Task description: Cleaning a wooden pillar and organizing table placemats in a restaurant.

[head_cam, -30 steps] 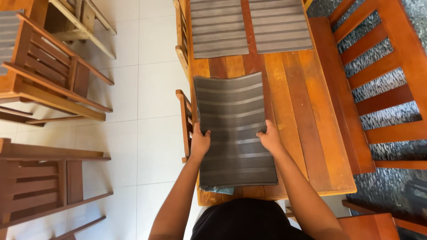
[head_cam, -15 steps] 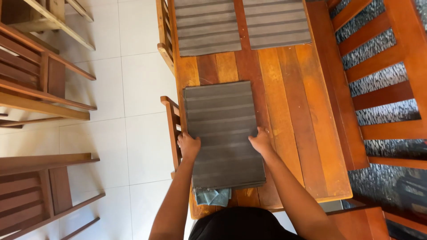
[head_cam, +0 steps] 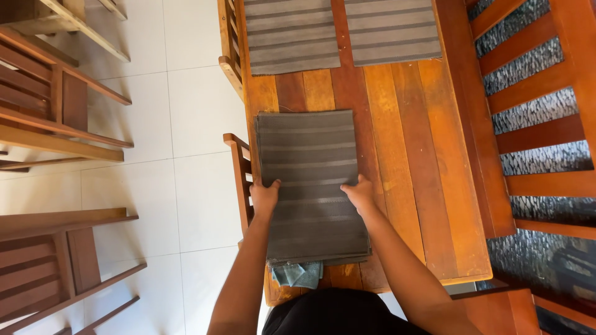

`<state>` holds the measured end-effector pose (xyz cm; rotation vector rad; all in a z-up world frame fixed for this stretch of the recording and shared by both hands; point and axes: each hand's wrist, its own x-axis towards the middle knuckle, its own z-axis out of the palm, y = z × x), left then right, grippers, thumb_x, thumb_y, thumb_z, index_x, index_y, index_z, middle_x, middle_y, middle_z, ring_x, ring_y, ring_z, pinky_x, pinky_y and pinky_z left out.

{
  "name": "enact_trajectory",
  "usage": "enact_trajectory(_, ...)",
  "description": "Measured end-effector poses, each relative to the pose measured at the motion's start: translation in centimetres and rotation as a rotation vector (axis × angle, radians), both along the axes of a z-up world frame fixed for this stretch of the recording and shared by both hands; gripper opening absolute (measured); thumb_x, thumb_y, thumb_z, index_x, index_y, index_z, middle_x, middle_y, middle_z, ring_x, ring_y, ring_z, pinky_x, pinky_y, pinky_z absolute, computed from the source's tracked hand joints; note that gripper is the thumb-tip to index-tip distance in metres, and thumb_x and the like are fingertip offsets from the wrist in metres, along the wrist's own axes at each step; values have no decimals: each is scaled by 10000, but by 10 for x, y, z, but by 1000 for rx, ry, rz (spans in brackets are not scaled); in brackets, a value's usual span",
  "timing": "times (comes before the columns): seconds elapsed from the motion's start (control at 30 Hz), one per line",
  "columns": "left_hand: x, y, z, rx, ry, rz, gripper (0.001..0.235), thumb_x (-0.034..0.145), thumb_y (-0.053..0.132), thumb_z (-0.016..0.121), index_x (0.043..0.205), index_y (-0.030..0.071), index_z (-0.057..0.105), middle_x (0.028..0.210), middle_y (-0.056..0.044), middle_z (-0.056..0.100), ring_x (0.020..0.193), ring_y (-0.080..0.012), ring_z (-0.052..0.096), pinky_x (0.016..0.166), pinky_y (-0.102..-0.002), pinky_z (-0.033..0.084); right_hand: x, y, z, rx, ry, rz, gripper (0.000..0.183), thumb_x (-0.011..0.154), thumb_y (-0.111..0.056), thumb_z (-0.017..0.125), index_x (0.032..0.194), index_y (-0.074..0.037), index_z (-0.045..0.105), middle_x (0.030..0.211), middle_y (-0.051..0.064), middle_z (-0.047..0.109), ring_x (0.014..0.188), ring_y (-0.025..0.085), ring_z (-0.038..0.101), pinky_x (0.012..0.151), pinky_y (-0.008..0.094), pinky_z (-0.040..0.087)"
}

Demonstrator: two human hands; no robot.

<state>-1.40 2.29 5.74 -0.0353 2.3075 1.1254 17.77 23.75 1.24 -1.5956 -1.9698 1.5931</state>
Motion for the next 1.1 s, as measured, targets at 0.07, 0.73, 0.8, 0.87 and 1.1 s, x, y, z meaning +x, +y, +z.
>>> enact_trajectory(0.07,2,0,-15,-13,24,-20,627,883,234,771,1377,-34,494,1260,-292,549,1115,-437,618,941,-478,544,-7,-9,27,71,-116,37,420,772,-113,804,1129,55,663,1109,239,737,945,283,728,795,394,580)
enact_trajectory(0.73,15,9,58,536,41,-111,191,1026,135,632,1151,-3,588,1028,-110,676,940,-190,606,884,-330,494,13,50,89,-142,295,58,285,857,12,751,1137,8,698,1077,106,741,972,197,669,862,351,524)
enact_trajectory(0.8,7,11,56,780,120,-135,194,1064,138,614,1196,-2,592,1048,-60,679,971,-137,597,886,-292,498,23,57,123,-103,465,38,244,904,-7,721,1142,23,674,1094,83,737,977,166,677,873,322,549)
enact_trajectory(0.87,8,16,93,861,88,-148,217,1062,142,576,1229,5,601,1089,-29,690,997,-119,604,913,-273,492,29,59,140,-72,570,16,262,909,-3,709,1168,20,672,1112,69,732,996,157,673,891,316,544)
enact_trajectory(1.1,17,27,145,1033,54,-79,329,1040,160,516,1337,22,546,1228,19,672,1119,-79,598,1014,-244,453,42,55,161,156,856,4,266,1008,-32,645,1268,20,621,1228,36,689,1126,128,625,1024,298,478)
